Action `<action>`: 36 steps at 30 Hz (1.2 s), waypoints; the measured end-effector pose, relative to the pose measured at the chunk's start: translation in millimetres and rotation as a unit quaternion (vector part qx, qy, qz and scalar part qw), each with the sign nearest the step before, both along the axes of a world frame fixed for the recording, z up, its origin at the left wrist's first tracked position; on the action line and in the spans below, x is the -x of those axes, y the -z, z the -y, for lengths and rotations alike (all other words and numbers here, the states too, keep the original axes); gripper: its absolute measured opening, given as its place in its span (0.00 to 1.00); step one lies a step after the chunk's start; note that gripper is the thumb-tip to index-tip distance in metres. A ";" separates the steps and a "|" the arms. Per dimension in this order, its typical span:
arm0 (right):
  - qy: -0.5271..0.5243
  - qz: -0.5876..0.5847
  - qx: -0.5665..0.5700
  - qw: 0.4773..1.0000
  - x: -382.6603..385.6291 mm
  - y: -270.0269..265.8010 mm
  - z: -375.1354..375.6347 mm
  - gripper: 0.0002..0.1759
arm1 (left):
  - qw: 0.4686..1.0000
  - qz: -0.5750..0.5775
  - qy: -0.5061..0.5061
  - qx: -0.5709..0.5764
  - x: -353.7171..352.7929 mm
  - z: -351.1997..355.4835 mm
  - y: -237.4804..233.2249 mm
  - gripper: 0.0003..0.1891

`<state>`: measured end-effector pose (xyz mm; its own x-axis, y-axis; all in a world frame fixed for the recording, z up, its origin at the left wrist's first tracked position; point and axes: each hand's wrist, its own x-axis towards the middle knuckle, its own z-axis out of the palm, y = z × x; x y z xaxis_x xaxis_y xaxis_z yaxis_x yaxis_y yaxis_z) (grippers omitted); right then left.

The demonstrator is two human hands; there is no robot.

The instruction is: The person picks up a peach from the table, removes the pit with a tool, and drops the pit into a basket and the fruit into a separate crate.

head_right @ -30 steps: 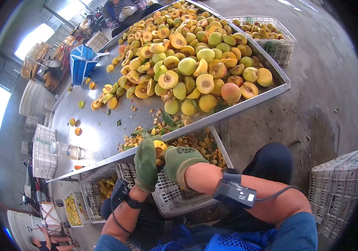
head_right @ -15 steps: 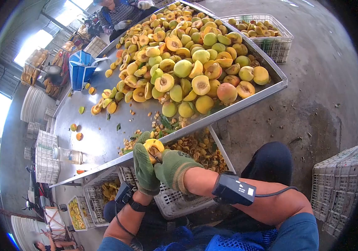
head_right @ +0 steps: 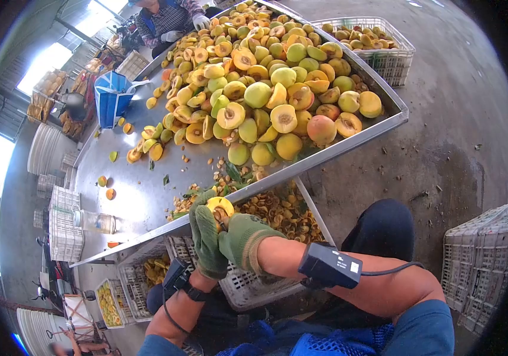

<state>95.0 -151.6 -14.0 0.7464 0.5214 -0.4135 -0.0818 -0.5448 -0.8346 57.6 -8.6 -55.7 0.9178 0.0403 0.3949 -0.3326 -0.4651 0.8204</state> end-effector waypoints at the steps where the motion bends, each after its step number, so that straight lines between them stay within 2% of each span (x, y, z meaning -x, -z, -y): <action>1: -0.013 0.007 0.001 1.000 -1.1 1.8 -0.2 0.21 | 1.000 -0.005 -0.001 0.000 -0.5 0.1 -0.4 0.22; 6: -0.051 0.016 0.012 0.999 -9.4 -7.1 6.9 0.21 | 0.998 -0.057 -0.003 0.040 -7.0 4.2 -10.5 0.22; 9: -0.063 0.035 0.015 0.997 -11.2 0.4 4.4 0.20 | 1.000 -0.029 0.011 0.002 -7.4 -4.0 -0.6 0.22; 14: -0.053 0.001 -0.070 0.996 -10.4 16.2 1.6 0.19 | 0.995 -0.081 -0.003 0.066 -7.2 -2.6 -7.8 0.27; 17: -0.069 -0.033 -0.107 0.991 -11.5 3.8 5.8 0.19 | 0.990 -0.088 -0.009 0.107 -4.5 -1.6 -12.5 0.27; 21: -0.083 -0.085 -0.103 0.988 -16.4 -23.5 14.7 0.17 | 0.999 -0.014 -0.002 0.036 -8.0 -6.3 -14.6 0.26; 23: -0.125 -0.092 -0.121 0.981 -19.8 -8.2 11.8 0.18 | 1.000 0.022 0.008 -0.006 -8.8 -8.7 -12.9 0.25; 24: -0.146 -0.097 -0.128 0.976 -20.2 -5.9 11.6 0.18 | 1.000 -0.007 0.006 0.020 -7.4 -6.8 -17.0 0.26; 26: -0.124 -0.104 -0.136 0.978 -17.4 -9.2 16.9 0.18 | 0.995 -0.062 0.001 0.072 -6.4 0.1 -30.1 0.28; 29: -0.061 -0.023 -0.107 0.992 -10.1 3.8 10.1 0.18 | 0.985 -0.120 0.055 0.112 -12.8 -12.6 -30.0 0.29; 32: -0.014 0.047 -0.060 0.997 -0.7 -2.5 5.0 0.18 | 0.967 -0.172 0.052 0.180 -13.2 -12.8 -29.0 0.29; 36: 0.008 0.077 -0.028 0.997 5.6 -3.2 5.0 0.18 | 0.968 -0.150 0.035 0.200 -10.3 -13.6 -17.1 0.29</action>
